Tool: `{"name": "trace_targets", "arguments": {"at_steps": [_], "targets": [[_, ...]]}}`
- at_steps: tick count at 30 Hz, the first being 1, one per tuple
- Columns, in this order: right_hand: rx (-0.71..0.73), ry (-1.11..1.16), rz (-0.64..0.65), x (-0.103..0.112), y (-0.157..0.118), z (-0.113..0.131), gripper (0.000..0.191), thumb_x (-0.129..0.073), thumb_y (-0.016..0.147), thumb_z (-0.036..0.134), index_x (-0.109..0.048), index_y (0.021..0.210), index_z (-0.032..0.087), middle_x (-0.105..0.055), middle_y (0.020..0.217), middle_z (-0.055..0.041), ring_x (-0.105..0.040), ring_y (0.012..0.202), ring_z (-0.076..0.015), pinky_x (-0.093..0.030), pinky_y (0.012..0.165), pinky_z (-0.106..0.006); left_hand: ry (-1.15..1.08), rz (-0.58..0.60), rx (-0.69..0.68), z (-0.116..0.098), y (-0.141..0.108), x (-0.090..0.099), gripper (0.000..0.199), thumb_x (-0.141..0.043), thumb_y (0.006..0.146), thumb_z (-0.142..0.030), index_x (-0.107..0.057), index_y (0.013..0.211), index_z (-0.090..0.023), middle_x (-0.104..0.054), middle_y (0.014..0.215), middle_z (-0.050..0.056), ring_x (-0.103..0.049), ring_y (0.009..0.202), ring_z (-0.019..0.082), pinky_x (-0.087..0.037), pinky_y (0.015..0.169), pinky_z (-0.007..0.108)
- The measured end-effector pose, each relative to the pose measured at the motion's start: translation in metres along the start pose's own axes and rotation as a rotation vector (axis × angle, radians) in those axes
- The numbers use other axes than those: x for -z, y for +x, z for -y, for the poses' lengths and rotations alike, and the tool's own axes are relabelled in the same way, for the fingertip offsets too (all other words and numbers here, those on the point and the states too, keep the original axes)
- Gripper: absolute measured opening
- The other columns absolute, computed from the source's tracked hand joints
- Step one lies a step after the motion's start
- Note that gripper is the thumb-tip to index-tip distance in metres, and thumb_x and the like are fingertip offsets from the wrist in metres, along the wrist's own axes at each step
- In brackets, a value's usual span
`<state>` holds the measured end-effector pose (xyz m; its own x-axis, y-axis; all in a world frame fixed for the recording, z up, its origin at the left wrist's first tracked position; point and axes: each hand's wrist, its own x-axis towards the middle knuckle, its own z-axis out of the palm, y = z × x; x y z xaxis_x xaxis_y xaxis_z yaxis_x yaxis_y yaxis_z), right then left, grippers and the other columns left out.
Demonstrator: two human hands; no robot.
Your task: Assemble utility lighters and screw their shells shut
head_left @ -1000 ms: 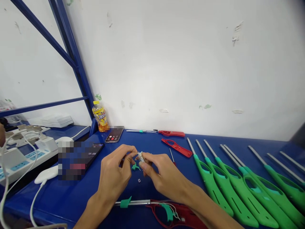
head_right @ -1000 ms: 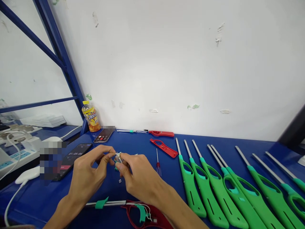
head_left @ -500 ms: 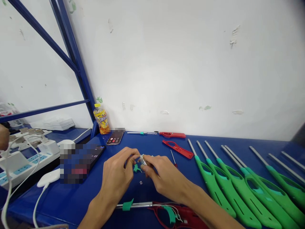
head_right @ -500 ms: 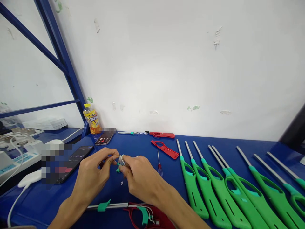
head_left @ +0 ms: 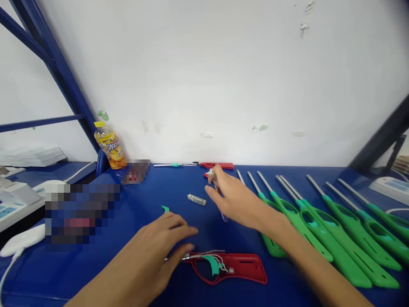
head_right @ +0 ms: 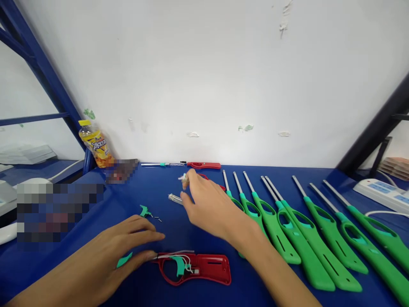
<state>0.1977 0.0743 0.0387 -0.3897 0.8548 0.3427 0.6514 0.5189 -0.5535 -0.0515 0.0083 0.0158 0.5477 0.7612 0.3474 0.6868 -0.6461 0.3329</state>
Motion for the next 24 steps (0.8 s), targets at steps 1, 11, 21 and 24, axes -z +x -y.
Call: {"name": "trace_targets", "arguments": {"at_steps": [1, 11, 21, 24], "targets": [[-0.006, -0.013, 0.025, 0.003, -0.011, 0.003, 0.008, -0.053, 0.104, 0.028, -0.048, 0.107, 0.023, -0.07, 0.105, -0.0079, -0.064, 0.084, -0.0215, -0.043, 0.071, -0.036, 0.022, 0.061, 0.007, 0.002, -0.009, -0.001, 0.03, -0.068, 0.101, -0.025, -0.074, 0.126, -0.042, -0.077, 0.12, -0.005, -0.076, 0.106, 0.021, -0.058, 0.093, 0.028], [0.033, -0.147, 0.01, -0.036, -0.121, 0.001, 0.004, -0.053, 0.107, 0.03, -0.055, 0.104, 0.029, -0.069, 0.093, -0.0019, -0.069, 0.078, -0.0219, -0.057, 0.068, -0.035, -0.1, 0.366, 0.152, 0.009, -0.008, -0.007, 0.027, -0.061, 0.099, -0.007, -0.072, 0.099, -0.032, -0.075, 0.103, -0.003, -0.071, 0.095, 0.021, -0.049, 0.087, 0.029], [0.017, -0.033, 0.021, -0.05, -0.134, -0.014, 0.005, -0.062, 0.106, 0.031, -0.061, 0.111, 0.031, -0.071, 0.106, -0.0005, -0.071, 0.087, -0.0188, -0.061, 0.078, -0.03, -0.206, 0.36, 0.151, 0.005, 0.002, -0.009, 0.029, -0.062, 0.096, -0.002, -0.07, 0.09, -0.03, -0.068, 0.095, -0.007, -0.065, 0.086, 0.013, -0.04, 0.076, 0.025], [0.009, 0.004, 0.038, -0.048, -0.133, -0.013, 0.002, -0.061, 0.107, 0.031, -0.062, 0.109, 0.03, -0.071, 0.106, -0.0002, -0.071, 0.089, -0.0182, -0.061, 0.081, -0.029, -0.221, 0.349, 0.174, 0.003, 0.006, -0.009, 0.033, -0.065, 0.09, 0.003, -0.07, 0.087, -0.029, -0.067, 0.094, -0.008, -0.064, 0.087, 0.012, -0.039, 0.075, 0.025]]}}
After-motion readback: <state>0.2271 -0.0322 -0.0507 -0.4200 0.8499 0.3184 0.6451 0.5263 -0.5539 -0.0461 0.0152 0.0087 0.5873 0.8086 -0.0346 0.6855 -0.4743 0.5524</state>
